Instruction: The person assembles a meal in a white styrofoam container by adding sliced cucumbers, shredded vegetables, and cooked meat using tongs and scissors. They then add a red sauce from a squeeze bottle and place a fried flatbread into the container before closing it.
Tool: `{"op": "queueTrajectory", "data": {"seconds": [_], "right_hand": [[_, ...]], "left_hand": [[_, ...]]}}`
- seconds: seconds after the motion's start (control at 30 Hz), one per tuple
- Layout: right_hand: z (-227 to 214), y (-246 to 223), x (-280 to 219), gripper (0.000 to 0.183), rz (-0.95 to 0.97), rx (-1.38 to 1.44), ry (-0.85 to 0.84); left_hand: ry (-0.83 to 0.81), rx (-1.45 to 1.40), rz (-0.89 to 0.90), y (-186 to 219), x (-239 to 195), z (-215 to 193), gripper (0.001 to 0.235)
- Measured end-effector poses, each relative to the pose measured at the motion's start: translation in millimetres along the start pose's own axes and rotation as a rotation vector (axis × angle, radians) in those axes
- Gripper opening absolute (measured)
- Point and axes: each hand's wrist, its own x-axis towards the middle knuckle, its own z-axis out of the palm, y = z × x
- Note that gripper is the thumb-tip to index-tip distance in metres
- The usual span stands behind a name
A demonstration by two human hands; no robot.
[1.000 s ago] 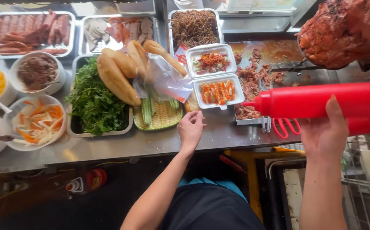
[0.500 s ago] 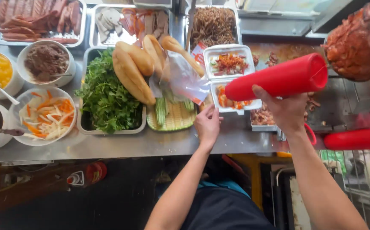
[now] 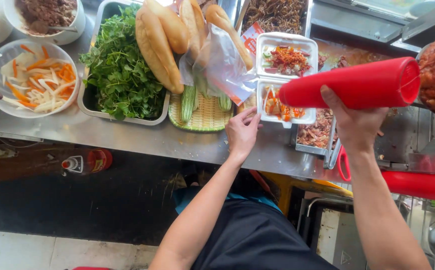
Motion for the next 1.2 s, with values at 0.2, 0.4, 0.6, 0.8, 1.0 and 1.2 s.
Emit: {"op": "queueTrajectory", "data": {"seconds": [0.2, 0.4, 0.6, 0.8, 1.0, 1.2], "right_hand": [[-18.5, -7.7, 9.2, 0.056, -0.027, -0.052, 0.018], [-35.1, -0.6, 11.9, 0.056, -0.006, -0.105, 0.062], [-44.6, -1.8, 9.8, 0.052, 0.021, -0.154, 0.063], [-57.7, -4.6, 2.7, 0.054, 0.025, -0.231, 0.082], [-65.7, 3.5, -4.5, 0.053, 0.051, -0.276, 0.159], [-48.0, 24.8, -26.7, 0.064, 0.537, 0.283, 0.637]], "left_hand": [[-0.024, 0.003, -0.011, 9.9, -3.6, -1.8, 0.035], [-0.022, 0.003, -0.014, 9.3, 0.5, -1.1, 0.034], [-0.02, -0.013, -0.018, 4.4, 7.3, 1.4, 0.033], [-0.03, 0.002, -0.007, 12.3, 1.6, 0.2, 0.032], [-0.061, -0.013, -0.049, 19.0, -3.3, -3.8, 0.035], [-0.087, -0.117, -0.155, 16.2, -13.6, -9.1, 0.03]]}}
